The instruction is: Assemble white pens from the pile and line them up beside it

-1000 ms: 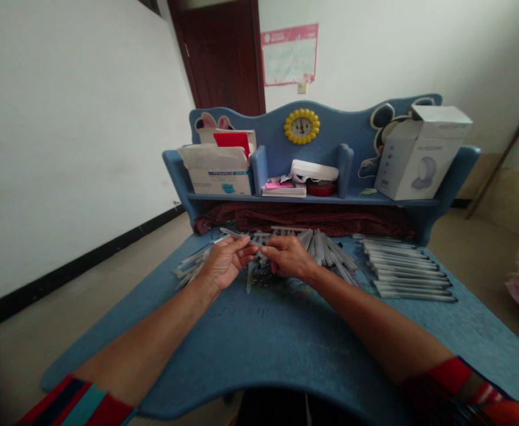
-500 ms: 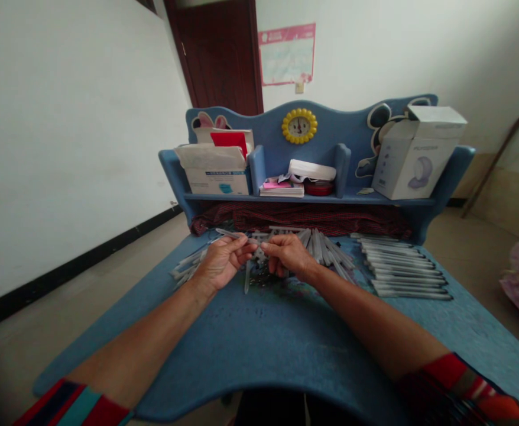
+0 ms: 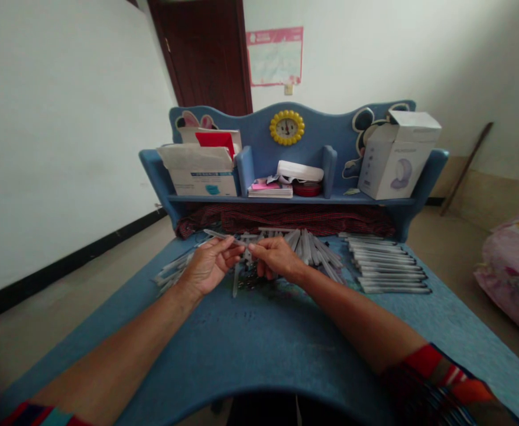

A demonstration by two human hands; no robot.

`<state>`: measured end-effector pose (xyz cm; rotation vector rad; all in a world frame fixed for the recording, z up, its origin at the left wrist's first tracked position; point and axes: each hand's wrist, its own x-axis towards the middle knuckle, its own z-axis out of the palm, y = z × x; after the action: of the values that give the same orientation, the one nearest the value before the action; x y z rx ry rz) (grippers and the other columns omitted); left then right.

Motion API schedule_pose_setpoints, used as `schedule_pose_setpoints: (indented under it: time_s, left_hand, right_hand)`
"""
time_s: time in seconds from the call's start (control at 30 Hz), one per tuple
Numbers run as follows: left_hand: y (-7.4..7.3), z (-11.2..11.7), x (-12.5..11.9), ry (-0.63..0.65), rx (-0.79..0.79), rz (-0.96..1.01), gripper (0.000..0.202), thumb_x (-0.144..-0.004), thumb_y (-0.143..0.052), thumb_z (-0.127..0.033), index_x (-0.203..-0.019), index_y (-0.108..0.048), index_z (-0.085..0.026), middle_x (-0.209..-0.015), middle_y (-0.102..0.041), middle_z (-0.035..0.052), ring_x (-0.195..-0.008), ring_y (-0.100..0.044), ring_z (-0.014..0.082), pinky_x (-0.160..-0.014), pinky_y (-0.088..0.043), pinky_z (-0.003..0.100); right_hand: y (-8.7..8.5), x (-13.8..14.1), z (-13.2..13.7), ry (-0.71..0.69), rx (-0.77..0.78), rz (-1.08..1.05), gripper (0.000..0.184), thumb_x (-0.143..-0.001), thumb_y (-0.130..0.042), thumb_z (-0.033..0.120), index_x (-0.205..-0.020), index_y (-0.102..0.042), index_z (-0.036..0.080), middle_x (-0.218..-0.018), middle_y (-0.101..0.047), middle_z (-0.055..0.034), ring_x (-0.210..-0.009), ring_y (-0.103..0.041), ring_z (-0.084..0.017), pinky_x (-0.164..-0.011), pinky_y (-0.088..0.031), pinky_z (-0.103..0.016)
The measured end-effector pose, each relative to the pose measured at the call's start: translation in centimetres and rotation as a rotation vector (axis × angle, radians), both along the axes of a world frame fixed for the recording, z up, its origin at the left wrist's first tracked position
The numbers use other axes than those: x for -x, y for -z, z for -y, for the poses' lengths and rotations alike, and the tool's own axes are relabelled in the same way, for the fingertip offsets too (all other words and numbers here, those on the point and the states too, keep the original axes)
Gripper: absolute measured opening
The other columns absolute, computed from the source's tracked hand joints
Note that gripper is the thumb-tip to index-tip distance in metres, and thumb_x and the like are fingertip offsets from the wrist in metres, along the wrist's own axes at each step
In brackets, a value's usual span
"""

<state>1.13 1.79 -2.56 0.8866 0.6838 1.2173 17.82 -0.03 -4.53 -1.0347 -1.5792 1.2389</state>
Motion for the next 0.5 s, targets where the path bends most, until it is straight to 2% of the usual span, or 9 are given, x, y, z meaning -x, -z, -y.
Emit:
schedule_pose_setpoints:
  time_s: [0.3, 0.5]
  left_hand:
    - [0.02, -0.53, 0.23, 0.035, 0.014, -0.016, 0.008, -0.077, -0.059, -0.003, -0.077, -0.058, -0.011, -0.065, -0.068, 0.0045, -0.059, -0.069, 0.0159, -0.048, -0.054, 0.02]
    - [-0.19, -0.45, 0.14, -0.032, 0.012, -0.035, 0.008, -0.078, -0.058, -0.003, -0.076, -0.059, -0.01, -0.065, -0.069, 0.0047, -0.055, -0.068, 0.0149, -0.046, -0.053, 0.019]
  right_hand:
    - [0.06, 0.13, -0.03, 0.008, -0.024, 0.023, 0.038, -0.08, -0.054, 0.052, -0.065, -0.052, 0.017, -0.041, -0.056, 0.003, -0.028, -0.043, -0.007, -0.029, -0.027, -0.017]
    - [-0.79, -0.36, 0.05, 0.014, -0.067, 0.037, 0.04, -0.082, -0.051, 0.053, -0.065, -0.053, 0.017, -0.041, -0.055, 0.0033, -0.029, -0.044, -0.007, -0.03, -0.029, -0.017]
